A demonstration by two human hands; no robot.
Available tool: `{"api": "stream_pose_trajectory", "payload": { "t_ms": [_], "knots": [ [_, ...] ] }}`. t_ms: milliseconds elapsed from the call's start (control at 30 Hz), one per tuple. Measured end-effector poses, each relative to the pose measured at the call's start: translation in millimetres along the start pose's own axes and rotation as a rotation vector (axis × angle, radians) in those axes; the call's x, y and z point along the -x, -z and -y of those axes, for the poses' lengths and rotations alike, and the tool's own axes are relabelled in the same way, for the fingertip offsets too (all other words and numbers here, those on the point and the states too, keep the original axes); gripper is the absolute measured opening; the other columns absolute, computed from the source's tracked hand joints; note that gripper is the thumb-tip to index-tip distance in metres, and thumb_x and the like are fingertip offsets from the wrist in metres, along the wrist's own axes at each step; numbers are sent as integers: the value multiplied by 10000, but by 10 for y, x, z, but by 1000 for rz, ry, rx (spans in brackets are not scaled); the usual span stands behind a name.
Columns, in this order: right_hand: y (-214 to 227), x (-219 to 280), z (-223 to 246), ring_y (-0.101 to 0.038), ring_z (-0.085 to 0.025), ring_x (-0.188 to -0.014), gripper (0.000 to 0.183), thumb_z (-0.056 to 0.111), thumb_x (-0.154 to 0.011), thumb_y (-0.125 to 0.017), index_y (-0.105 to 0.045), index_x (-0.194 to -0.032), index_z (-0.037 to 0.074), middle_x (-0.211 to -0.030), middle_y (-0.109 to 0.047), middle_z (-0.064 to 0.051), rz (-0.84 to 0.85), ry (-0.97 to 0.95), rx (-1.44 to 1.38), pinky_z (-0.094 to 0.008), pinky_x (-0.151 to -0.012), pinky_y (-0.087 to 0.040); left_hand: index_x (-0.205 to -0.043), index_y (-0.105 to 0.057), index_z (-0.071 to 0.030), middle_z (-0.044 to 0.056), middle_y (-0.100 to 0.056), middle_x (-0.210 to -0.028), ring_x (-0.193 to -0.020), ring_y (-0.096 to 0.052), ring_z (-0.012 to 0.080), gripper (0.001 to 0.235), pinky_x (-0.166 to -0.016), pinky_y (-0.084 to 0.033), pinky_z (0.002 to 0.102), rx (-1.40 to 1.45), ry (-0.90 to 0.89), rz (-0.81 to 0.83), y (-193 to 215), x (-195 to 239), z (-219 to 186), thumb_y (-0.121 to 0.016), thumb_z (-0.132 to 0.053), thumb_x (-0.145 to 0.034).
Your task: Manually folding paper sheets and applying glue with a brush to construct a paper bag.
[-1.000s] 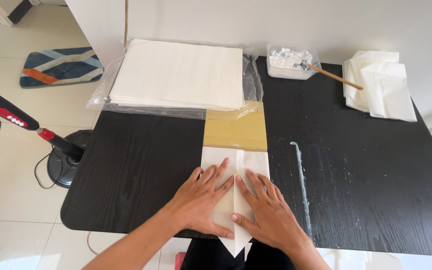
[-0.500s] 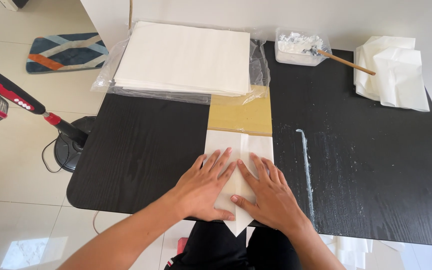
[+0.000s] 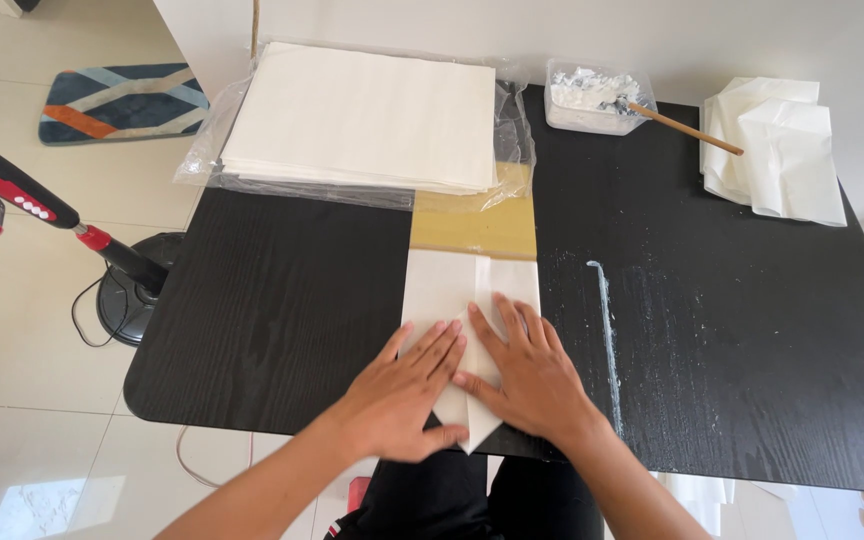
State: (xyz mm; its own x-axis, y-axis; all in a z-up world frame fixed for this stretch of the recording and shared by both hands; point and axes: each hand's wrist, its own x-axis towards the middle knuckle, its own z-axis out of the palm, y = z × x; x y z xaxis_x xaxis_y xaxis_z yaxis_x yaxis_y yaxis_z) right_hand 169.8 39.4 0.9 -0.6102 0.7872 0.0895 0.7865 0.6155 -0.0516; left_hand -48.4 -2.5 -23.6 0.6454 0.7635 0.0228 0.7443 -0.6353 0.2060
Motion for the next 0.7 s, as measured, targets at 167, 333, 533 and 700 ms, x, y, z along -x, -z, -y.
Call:
{"api": "stream_pose_trajectory", "payload": {
  "t_ms": [167, 333, 533, 700],
  "knots": [
    [359, 90, 3, -216, -363, -1546, 770, 573, -1011, -467, -291, -1604, 115, -1693, -224, -161, 95, -55, -159, -526, -1149, -298, -1609, -34, 5, 184, -28, -1701, -1570, 14, 282, 1064, -1218, 54, 534, 58, 38, 103, 217, -124, 69, -442, -740, -969],
    [259, 477, 31, -277, -294, -1532, 638, 403, -1061, -460, -324, -1591, 76, -1654, -329, -140, 112, -45, -235, -486, -1190, -279, -1611, -66, 10, 180, -51, -1700, -1565, -11, 288, 1069, -1216, 41, 524, 11, 24, 35, 10, -71, 71, -468, -742, -965],
    [159, 576, 97, -125, -294, -1574, 820, 542, -1011, -564, -261, -1614, 75, -1705, -207, -119, 87, -44, -257, -436, -1232, -149, -1673, -63, -165, 202, -23, -1717, -1605, -11, 332, 1167, -1307, -4, 489, -641, -2, -491, -154, 7, 69, -290, -968, -858],
    [185, 573, 133, -111, -295, -1571, 1029, 710, -961, -606, -196, -1618, 32, -1704, -165, -156, 112, -36, -224, -427, -1239, -105, -1639, -37, -106, 245, 79, -1684, -1550, 104, 379, 1064, -1198, 87, 548, 59, 54, 151, 280, -32, -82, -531, -722, -927]
  ]
}}
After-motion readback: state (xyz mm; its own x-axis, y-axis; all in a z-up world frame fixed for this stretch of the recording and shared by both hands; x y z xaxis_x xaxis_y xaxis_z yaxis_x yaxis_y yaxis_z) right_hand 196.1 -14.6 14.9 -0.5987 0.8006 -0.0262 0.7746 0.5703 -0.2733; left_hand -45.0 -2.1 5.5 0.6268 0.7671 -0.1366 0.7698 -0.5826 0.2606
